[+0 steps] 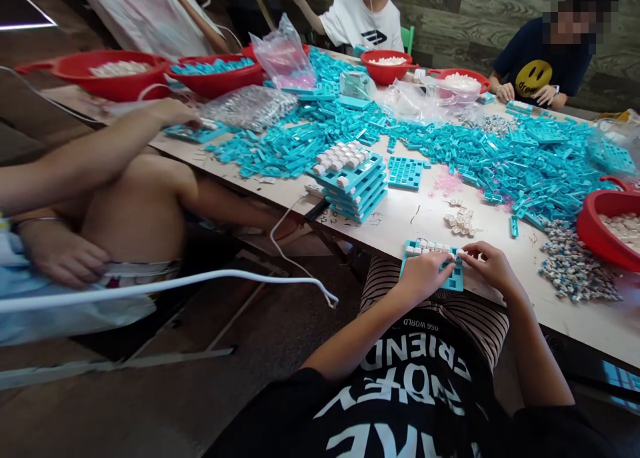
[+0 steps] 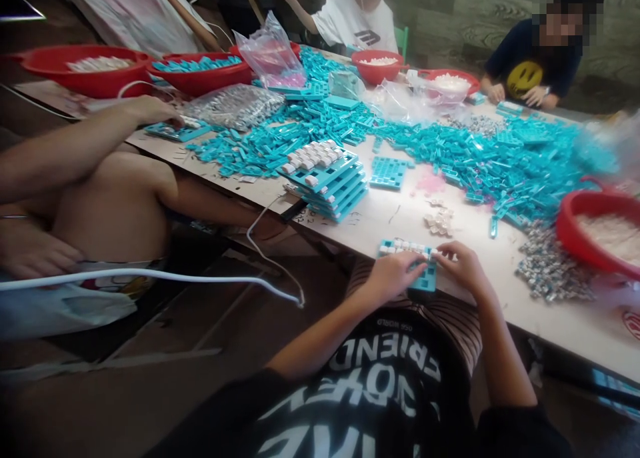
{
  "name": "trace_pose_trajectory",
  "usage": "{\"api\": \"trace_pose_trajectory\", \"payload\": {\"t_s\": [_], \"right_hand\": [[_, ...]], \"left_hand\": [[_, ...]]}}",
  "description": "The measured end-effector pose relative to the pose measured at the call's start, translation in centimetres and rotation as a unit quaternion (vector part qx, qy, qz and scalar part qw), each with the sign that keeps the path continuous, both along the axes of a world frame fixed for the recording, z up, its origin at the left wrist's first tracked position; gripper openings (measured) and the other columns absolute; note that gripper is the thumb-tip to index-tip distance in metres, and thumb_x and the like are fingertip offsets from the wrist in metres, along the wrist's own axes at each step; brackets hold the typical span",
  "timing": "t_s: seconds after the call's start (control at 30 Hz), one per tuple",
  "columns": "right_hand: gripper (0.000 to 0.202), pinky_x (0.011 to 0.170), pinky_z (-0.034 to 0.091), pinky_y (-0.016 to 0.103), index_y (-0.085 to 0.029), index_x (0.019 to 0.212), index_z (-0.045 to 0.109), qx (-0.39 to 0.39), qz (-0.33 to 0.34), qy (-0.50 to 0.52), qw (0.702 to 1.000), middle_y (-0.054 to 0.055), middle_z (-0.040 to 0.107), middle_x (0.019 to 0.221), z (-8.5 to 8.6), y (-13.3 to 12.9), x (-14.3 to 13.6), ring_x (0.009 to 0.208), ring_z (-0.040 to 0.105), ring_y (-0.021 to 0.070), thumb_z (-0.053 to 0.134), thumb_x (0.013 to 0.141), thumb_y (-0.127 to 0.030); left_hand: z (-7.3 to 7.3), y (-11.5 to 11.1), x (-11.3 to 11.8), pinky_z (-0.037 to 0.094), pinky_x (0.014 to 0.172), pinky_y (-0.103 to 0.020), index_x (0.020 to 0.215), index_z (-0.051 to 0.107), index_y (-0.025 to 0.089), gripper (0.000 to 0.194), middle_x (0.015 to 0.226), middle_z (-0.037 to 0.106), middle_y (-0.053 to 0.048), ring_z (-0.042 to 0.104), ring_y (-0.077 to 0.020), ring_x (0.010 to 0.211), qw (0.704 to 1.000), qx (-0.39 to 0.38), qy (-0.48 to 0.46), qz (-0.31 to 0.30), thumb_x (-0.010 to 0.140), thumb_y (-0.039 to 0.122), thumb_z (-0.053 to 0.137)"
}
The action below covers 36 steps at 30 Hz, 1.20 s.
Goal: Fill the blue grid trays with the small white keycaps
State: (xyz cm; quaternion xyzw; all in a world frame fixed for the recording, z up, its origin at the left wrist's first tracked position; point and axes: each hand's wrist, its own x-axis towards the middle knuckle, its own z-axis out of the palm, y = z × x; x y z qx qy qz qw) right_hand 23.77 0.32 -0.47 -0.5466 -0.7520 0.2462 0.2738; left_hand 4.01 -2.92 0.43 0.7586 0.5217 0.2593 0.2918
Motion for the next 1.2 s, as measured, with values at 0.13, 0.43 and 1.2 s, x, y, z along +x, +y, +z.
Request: {"api": "trace_pose_trajectory", "payload": {"t_s": [0.13,0.43,1.2], "right_hand": [[0.037,0.062,0.044,0.029,-0.017,0.091,0.065,0.004,-0.066,0.015,0.998,0.005,0.064,0.077,-0.6,0.4,0.7,0.069,0.056,0.0162,0.058,0.077,-0.051],[0.038,0.062,0.044,0.028,-0.016,0.091,0.065,-0.015,-0.096,0.049,0.994,0.005,0.064,0.078,-0.9,-0.2,1.5,0.068,0.055,0.0153,0.059,0.076,-0.051],[0.016,0.072,0.047,0.033,-0.021,0.089,0.063,0.08,0.075,-0.036,0.993,0.005,0.063,0.084,0.0,-0.5,-0.1,0.079,0.058,0.0187,0.056,0.082,-0.034]], "left_hand": [[0.1,1.0,1.1,0.039,0.076,-0.03,0.109,0.062,0.021,0.031,0.104,0.066,-0.01,0.06,-0.0225,0.091,0.998,0.009,0.055,-0.006,0.087,0.036,0.045],[0.7,2.9,2.3,0.04,0.075,-0.034,0.096,0.066,0.017,0.026,0.096,0.067,-0.013,0.061,-0.0257,0.088,0.99,-0.026,0.132,-0.034,0.085,0.031,0.048],[-0.2,0.2,1.6,0.043,0.069,-0.023,0.126,0.05,0.03,0.037,0.103,0.067,-0.002,0.062,-0.0167,0.091,0.989,0.037,0.143,-0.021,0.091,0.038,0.039]]}}
